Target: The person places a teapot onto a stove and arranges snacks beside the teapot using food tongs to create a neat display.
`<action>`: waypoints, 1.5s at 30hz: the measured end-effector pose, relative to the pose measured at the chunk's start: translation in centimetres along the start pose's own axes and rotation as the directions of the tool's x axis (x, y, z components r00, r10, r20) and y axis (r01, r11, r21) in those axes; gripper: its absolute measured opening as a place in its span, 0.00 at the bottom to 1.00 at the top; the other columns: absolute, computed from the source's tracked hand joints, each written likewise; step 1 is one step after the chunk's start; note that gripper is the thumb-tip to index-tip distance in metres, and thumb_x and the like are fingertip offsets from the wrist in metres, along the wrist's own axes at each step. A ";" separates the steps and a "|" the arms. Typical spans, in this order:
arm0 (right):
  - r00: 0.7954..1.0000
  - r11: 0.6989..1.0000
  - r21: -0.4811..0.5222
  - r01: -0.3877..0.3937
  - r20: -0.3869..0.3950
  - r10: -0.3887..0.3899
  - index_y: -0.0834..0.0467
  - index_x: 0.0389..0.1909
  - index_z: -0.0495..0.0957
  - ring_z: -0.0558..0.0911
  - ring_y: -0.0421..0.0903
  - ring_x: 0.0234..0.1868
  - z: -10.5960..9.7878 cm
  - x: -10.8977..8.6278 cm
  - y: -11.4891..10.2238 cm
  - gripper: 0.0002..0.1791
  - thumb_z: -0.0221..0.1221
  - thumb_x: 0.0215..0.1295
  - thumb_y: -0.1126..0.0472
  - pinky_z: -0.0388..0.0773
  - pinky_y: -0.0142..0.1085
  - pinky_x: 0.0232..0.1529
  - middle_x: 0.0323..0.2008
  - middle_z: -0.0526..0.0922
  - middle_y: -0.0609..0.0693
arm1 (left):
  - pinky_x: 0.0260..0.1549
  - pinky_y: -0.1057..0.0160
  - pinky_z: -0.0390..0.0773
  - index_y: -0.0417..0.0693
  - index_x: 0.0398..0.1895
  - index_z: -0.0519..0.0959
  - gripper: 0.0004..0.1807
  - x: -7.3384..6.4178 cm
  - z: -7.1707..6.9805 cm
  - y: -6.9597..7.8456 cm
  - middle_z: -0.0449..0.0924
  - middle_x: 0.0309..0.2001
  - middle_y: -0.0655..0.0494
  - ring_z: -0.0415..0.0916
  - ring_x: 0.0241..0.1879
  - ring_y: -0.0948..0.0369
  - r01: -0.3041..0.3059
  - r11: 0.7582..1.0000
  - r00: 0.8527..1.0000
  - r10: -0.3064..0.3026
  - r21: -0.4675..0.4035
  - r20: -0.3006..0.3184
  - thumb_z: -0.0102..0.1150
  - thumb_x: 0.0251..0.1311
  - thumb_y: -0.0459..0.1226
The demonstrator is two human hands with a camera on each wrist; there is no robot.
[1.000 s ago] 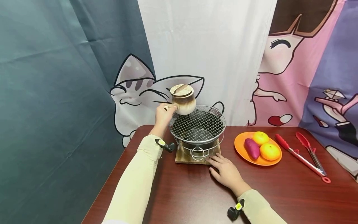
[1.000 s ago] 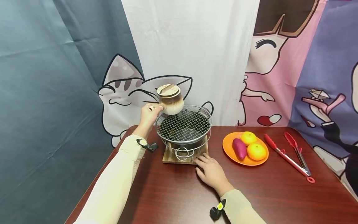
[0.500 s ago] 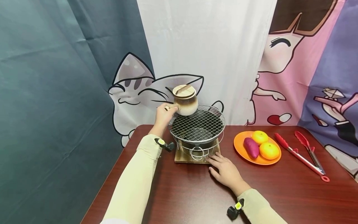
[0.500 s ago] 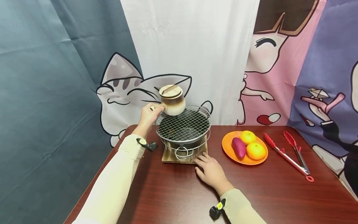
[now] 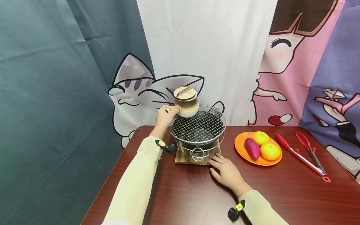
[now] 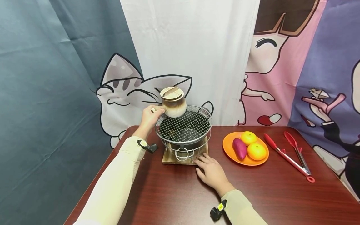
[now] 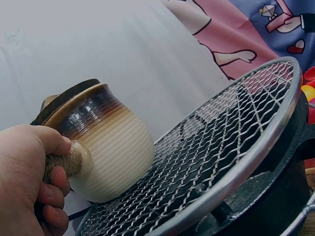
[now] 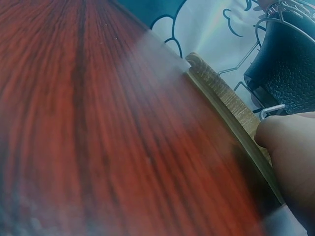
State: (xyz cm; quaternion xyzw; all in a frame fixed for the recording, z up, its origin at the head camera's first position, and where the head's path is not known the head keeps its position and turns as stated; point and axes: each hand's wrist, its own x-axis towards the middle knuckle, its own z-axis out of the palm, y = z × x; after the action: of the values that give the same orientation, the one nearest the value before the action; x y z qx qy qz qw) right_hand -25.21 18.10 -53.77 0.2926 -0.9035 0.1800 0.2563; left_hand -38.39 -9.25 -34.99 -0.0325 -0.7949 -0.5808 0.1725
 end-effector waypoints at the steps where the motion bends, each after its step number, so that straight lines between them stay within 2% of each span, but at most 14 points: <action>1: 1.000 1.000 0.003 -0.001 0.000 0.001 0.52 0.57 0.84 0.77 0.65 0.62 0.0 0.0 0.0 0.23 0.68 0.59 0.55 0.73 0.61 0.58 0.57 0.83 0.54 | 0.30 0.66 0.76 0.37 0.48 0.80 0.18 0.0 0.0 0.0 0.80 0.32 0.50 0.77 0.29 0.60 0.001 1.000 1.000 -0.001 0.007 -0.001 0.68 0.59 0.39; 6: 1.000 1.000 -0.002 -0.004 0.005 0.004 0.52 0.57 0.84 0.77 0.65 0.62 0.0 0.1 0.0 0.23 0.68 0.59 0.55 0.73 0.61 0.58 0.57 0.83 0.55 | 0.25 0.68 0.73 0.38 0.48 0.79 0.18 -0.1 0.1 0.1 0.81 0.31 0.43 0.81 0.36 0.40 0.029 0.999 1.000 -0.029 -0.015 0.008 0.68 0.59 0.38; 9: 1.000 1.000 -0.001 -0.001 0.005 0.001 0.52 0.57 0.84 0.77 0.65 0.62 -0.1 0.1 -0.1 0.23 0.68 0.59 0.55 0.74 0.61 0.58 0.57 0.83 0.55 | 0.23 0.68 0.72 0.39 0.49 0.78 0.19 -0.1 -0.1 0.2 0.81 0.32 0.41 0.80 0.39 0.35 0.055 0.998 0.998 -0.054 -0.026 0.026 0.68 0.58 0.40; 11: 1.000 1.000 -0.002 0.000 0.004 0.000 0.52 0.57 0.84 0.77 0.65 0.62 -0.1 0.1 0.0 0.23 0.68 0.59 0.55 0.74 0.61 0.58 0.57 0.83 0.55 | 0.20 0.68 0.71 0.41 0.49 0.77 0.19 -0.2 -0.2 0.3 0.81 0.33 0.37 0.80 0.35 0.38 0.076 0.996 0.996 -0.074 -0.038 0.049 0.69 0.58 0.40; 15: 1.000 1.000 -0.002 -0.001 0.000 0.001 0.52 0.57 0.84 0.77 0.65 0.62 -0.1 0.0 0.0 0.23 0.68 0.59 0.55 0.74 0.61 0.58 0.56 0.83 0.55 | 0.16 0.66 0.71 0.43 0.49 0.73 0.20 -0.4 -0.5 0.4 0.81 0.35 0.32 0.76 0.22 0.50 0.112 0.992 0.990 -0.106 -0.058 0.097 0.69 0.60 0.41; 17: 1.000 1.000 0.000 0.001 -0.004 -0.001 0.52 0.56 0.84 0.77 0.65 0.62 0.0 0.0 0.0 0.23 0.68 0.59 0.55 0.74 0.61 0.58 0.56 0.83 0.55 | 0.16 0.65 0.72 0.43 0.48 0.72 0.20 -0.3 -0.6 0.5 0.81 0.34 0.33 0.73 0.19 0.55 0.121 0.991 0.987 -0.113 -0.065 0.113 0.69 0.60 0.43; 24: 1.000 1.000 -0.008 0.001 -0.005 -0.001 0.52 0.56 0.84 0.77 0.64 0.62 0.3 -0.1 0.2 0.22 0.68 0.59 0.55 0.73 0.60 0.58 0.56 0.83 0.55 | 0.14 0.64 0.72 0.45 0.52 0.69 0.26 -0.4 -1.0 0.8 0.82 0.37 0.34 0.72 0.16 0.58 0.168 0.985 0.974 -0.160 -0.035 0.159 0.68 0.61 0.49; 30: 1.000 1.000 -0.001 0.007 -0.008 -0.007 0.52 0.56 0.84 0.77 0.64 0.62 0.1 -0.1 0.2 0.22 0.68 0.60 0.55 0.74 0.60 0.58 0.56 0.84 0.55 | 0.14 0.64 0.72 0.44 0.54 0.64 0.31 -0.7 -1.4 1.3 0.80 0.40 0.32 0.71 0.15 0.59 0.244 0.968 0.951 -0.228 -0.055 0.210 0.70 0.59 0.48; 34: 1.000 1.000 -0.002 0.008 -0.011 -0.008 0.52 0.56 0.84 0.77 0.64 0.62 0.1 -0.1 0.2 0.22 0.68 0.59 0.56 0.74 0.60 0.58 0.56 0.84 0.55 | 0.17 0.63 0.76 0.41 0.59 0.62 0.35 -1.0 -2.2 1.4 0.79 0.48 0.28 0.76 0.19 0.55 0.225 0.974 0.947 -0.222 0.013 0.230 0.66 0.61 0.51; 37: 1.000 1.000 -0.004 0.005 -0.010 -0.005 0.52 0.56 0.84 0.77 0.64 0.62 0.2 -0.2 0.3 0.22 0.68 0.59 0.56 0.74 0.60 0.58 0.56 0.83 0.55 | 0.20 0.64 0.76 0.41 0.62 0.61 0.36 -1.3 -3.1 1.3 0.77 0.53 0.31 0.81 0.26 0.53 0.212 0.976 0.946 -0.220 0.055 0.239 0.62 0.63 0.54; 41: 1.000 1.000 -0.002 0.005 -0.002 -0.005 0.52 0.57 0.84 0.77 0.64 0.63 0.4 -0.3 0.4 0.23 0.68 0.59 0.56 0.73 0.60 0.59 0.57 0.83 0.55 | 0.25 0.63 0.76 0.43 0.65 0.61 0.36 -1.5 -4.4 1.0 0.77 0.53 0.36 0.83 0.33 0.50 0.187 0.980 0.943 -0.199 0.070 0.266 0.58 0.65 0.56; 45: 1.000 1.000 -0.001 0.006 0.003 -0.006 0.52 0.57 0.84 0.76 0.65 0.63 0.4 -0.2 0.5 0.23 0.67 0.60 0.55 0.72 0.60 0.59 0.57 0.83 0.55 | 0.31 0.62 0.75 0.43 0.68 0.59 0.35 -1.8 -6.0 0.6 0.78 0.50 0.38 0.81 0.39 0.48 0.130 0.989 0.946 -0.145 0.070 0.291 0.53 0.68 0.55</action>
State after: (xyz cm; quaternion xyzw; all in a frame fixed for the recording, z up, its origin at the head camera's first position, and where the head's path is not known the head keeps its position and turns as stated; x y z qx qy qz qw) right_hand -25.49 18.35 -54.35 0.2953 -0.9031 0.1782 0.2557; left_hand -35.16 -14.34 -33.38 -0.0590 -0.8264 -0.5599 0.0117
